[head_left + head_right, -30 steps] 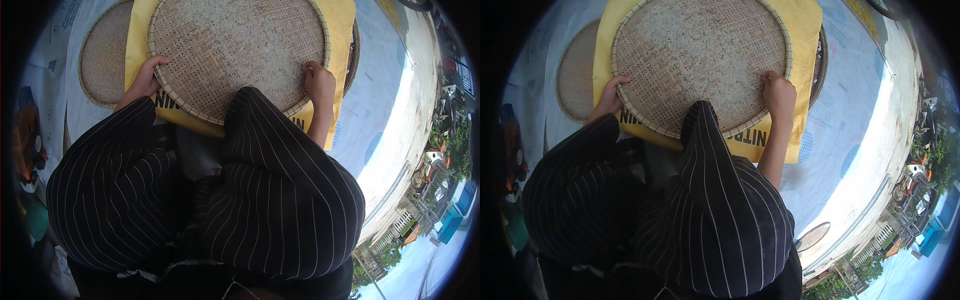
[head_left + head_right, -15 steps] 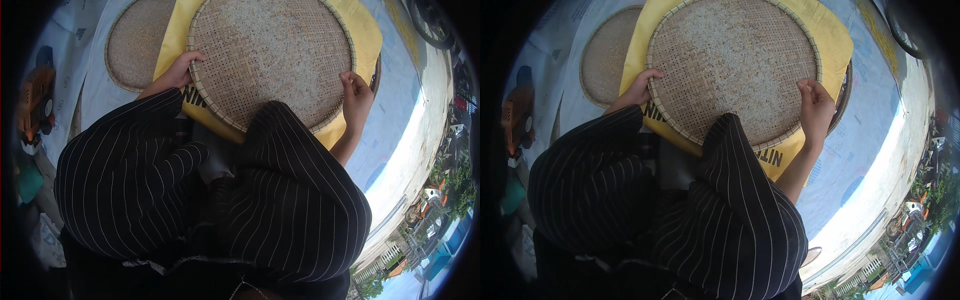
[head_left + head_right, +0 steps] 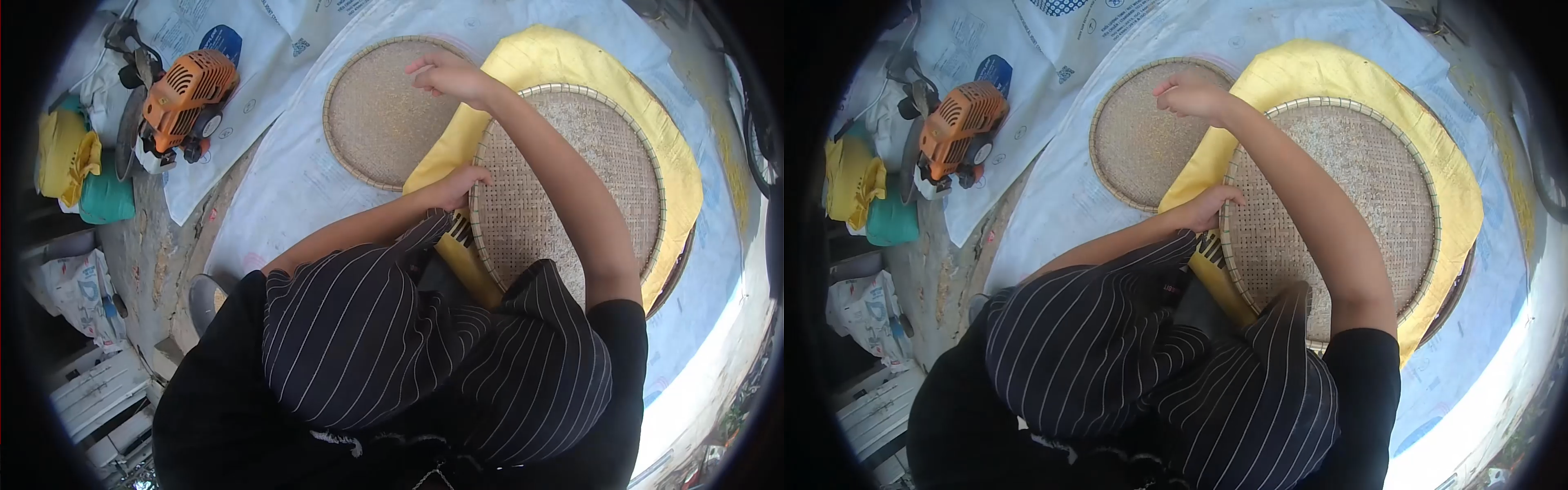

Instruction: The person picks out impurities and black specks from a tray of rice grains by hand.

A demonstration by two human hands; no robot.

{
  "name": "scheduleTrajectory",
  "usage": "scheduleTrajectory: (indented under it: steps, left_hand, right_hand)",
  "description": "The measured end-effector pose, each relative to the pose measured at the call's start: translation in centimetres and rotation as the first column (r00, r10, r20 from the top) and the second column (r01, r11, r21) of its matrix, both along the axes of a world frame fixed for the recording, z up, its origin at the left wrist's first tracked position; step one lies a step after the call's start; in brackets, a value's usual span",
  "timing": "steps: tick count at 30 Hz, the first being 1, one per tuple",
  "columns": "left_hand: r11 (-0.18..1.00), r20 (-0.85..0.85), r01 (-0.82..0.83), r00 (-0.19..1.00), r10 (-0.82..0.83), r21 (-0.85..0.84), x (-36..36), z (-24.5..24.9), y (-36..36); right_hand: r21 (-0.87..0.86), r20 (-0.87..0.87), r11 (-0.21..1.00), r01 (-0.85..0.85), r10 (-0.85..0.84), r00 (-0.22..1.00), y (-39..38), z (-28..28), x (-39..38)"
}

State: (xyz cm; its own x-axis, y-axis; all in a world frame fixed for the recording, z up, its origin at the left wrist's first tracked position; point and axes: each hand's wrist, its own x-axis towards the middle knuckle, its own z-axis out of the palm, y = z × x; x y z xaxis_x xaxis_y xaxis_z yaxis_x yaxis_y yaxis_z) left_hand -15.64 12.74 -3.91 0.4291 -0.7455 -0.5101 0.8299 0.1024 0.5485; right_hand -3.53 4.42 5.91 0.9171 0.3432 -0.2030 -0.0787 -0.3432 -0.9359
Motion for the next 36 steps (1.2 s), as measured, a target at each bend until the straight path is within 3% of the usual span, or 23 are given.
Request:
scheduleTrajectory:
  steps: [1, 2, 4, 8, 10, 11, 12, 13, 14, 16, 17, 19, 20, 22, 23, 25, 28, 29, 34, 36]
  left_hand:
    - [0.999, 0.027, 0.023, 0.999, -0.024, 0.033, 0.0, 0.3, 0.2]
    - [0.999, 0.021, 0.032, 0.999, -0.033, 0.032, 0.1, 0.6, 0.2]
    - [1.0, 0.025, 0.025, 0.999, -0.025, 0.009, 0.1, 0.7, 0.3]
    - [0.997, 0.02, 0.076, 0.997, -0.076, 0.001, 0.3, 0.7, 0.4]
    - [0.998, 0.004, -0.016, 1.0, 0.016, -0.054, 0.1, 0.5, 0.2]
    - [0.998, 0.0, -0.016, 1.0, 0.016, -0.061, 0.2, 0.4, 0.2]
    - [0.999, 0.012, -0.013, 1.0, 0.014, -0.052, 0.2, 0.5, 0.2]
    - [0.999, 0.022, -0.006, 1.0, 0.007, -0.042, 0.2, 0.5, 0.3]
    - [0.999, 0.016, 0.004, 1.0, -0.003, -0.048, 0.1, 0.6, 0.3]
    - [0.999, 0.007, -0.009, 1.0, 0.01, -0.034, 0.2, 0.6, 0.3]
    - [0.999, 0.005, -0.004, 1.0, 0.004, -0.037, 0.1, 0.5, 0.2]
    - [0.999, 0.032, 0.024, 0.999, -0.023, -0.036, 0.2, -0.1, 0.3]
    - [0.999, 0.035, 0.026, 0.999, -0.025, -0.036, 0.2, -0.3, 0.5]
    - [0.997, 0.028, 0.061, 0.998, -0.06, -0.036, 0.3, -0.2, 0.5]
    - [0.997, 0.037, 0.066, 0.997, -0.065, -0.036, 0.3, -0.2, 0.3]
    - [0.999, 0.041, 0.032, 0.999, -0.031, -0.029, 0.1, 0.2, 0.4]
    - [0.999, 0.02, 0.042, 0.999, -0.042, -0.029, 0.2, -0.1, 0.4]
    - [0.998, 0.034, 0.018, 0.999, -0.016, -0.052, 0.1, -0.1, 0.4]
    - [0.999, 0.001, 0.043, 0.999, -0.043, -0.033, 0.2, 0.0, 0.5]
    - [0.998, -0.005, 0.052, 0.999, -0.052, -0.04, 0.3, 0.0, 0.6]
  right_hand:
    - [0.285, -0.262, 0.957, 0.058, 0.019, 0.965, 0.3, -0.6, 0.4]
    - [0.284, -0.267, 0.956, 0.068, 0.01, 0.964, 0.4, -1.1, 1.0]
    - [0.412, -0.51, 0.853, 0.32, -0.076, 0.857, 0.9, -1.0, 1.7]
    - [0.541, -0.496, 0.793, 0.281, 0.031, 0.868, 0.7, -0.1, 1.4]
    - [0.475, -0.349, 0.871, 0.124, 0.057, 0.935, 0.8, -0.4, 1.2]
    - [0.469, -0.353, 0.874, 0.126, 0.055, 0.934, 0.9, -1.3, 1.8]
    - [0.189, -0.026, 0.974, -0.124, 0.132, 0.991, 0.8, -3.5, 3.0]
    - [-0.173, 0.257, 0.95, -0.261, 0.3, 0.919, 0.8, -4.0, 3.2]
    - [-0.177, 0.249, 0.951, -0.253, 0.292, 0.923, 0.7, -4.7, 3.0]
    - [0.31, -0.082, 0.938, -0.156, 0.19, 0.978, 1.5, -4.1, 1.5]
    - [0.307, -0.085, 0.94, -0.15, 0.185, 0.979, 1.4, -3.5, 0.9]
    - [0.661, -0.396, 0.717, 0.22, 0.085, 0.914, 1.2, -2.1, 0.3]
    - [0.662, -0.394, 0.717, 0.22, 0.083, 0.916, 0.8, -1.9, 0.5]
    - [0.882, -0.411, 0.355, 0.309, 0.261, 0.873, -0.3, -2.2, 1.6]
    - [0.885, -0.403, 0.355, 0.303, 0.257, 0.878, -0.1, -2.5, 2.0]
    - [0.815, -0.326, 0.526, 0.243, 0.069, 0.943, 1.0, -1.9, 2.7]
    - [0.77, -0.348, 0.559, 0.308, -0.037, 0.937, 2.2, -0.5, 2.0]
    - [0.775, -0.339, 0.556, 0.301, -0.036, 0.94, 2.4, -0.1, 1.8]
    - [0.61, -0.354, 0.771, 0.185, 0.056, 0.934, 2.8, 0.9, 1.0]
    - [0.604, -0.408, 0.767, 0.218, 0.063, 0.911, 2.7, 1.6, 0.6]
